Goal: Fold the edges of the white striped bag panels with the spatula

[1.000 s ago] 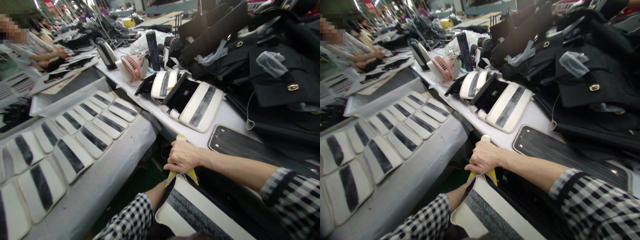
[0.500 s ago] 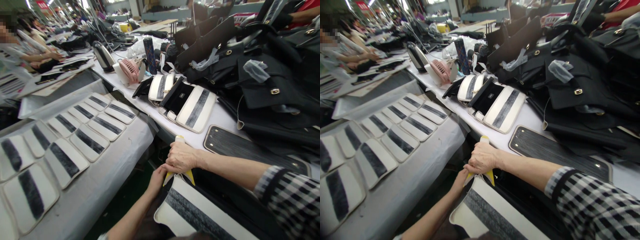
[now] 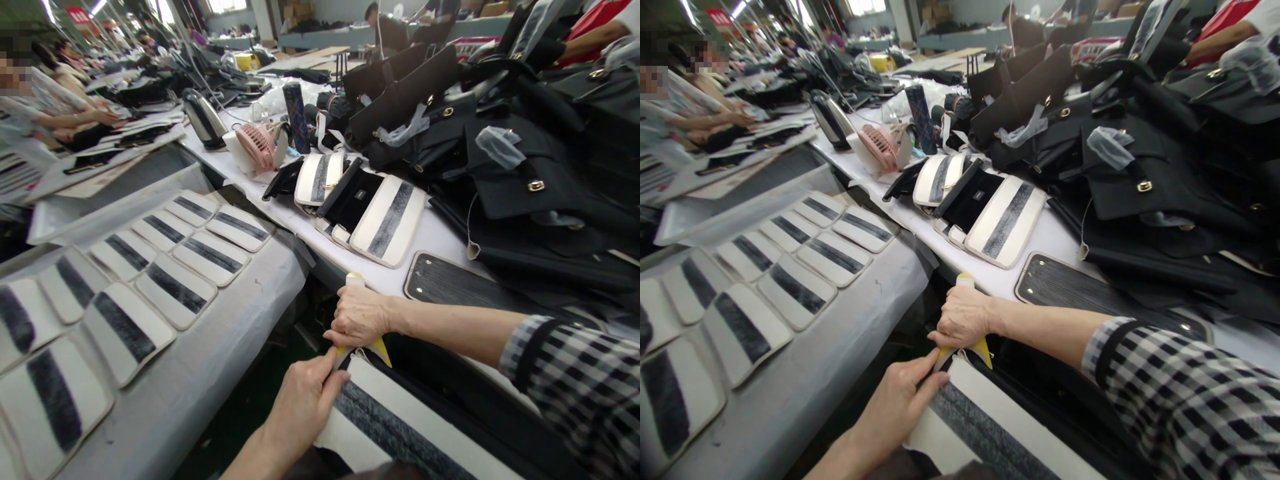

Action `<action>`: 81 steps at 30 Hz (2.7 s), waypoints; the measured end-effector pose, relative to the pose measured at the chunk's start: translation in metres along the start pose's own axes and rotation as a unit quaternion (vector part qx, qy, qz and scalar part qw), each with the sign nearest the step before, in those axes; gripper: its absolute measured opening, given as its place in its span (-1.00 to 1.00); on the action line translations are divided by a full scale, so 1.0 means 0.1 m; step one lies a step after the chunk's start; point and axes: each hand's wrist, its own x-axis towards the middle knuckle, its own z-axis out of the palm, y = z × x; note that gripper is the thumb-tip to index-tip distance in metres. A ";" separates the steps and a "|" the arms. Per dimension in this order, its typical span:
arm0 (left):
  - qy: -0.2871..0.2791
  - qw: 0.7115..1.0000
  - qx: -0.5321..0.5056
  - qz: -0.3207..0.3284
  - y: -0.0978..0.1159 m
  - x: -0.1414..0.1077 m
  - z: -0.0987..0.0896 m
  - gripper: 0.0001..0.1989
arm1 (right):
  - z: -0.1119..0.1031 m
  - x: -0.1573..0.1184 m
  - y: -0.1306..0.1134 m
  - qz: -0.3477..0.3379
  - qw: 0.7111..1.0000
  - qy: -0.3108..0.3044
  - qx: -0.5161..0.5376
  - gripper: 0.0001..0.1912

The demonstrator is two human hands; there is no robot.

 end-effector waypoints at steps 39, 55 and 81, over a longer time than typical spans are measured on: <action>-0.022 0.992 -0.100 0.076 -0.12 0.06 -0.02 -0.67 | -0.07 -0.23 -0.80 0.401 0.914 -0.066 -0.023 -0.33; -0.188 0.897 -0.400 -0.030 -0.28 0.63 0.15 -0.46 | -0.10 -0.56 -1.20 0.494 0.859 -0.114 -0.079 -0.54; -0.298 0.934 -0.193 -0.031 -0.04 0.95 -0.03 -0.52 | -0.02 -1.07 -1.38 0.559 0.827 -0.053 -0.019 -0.35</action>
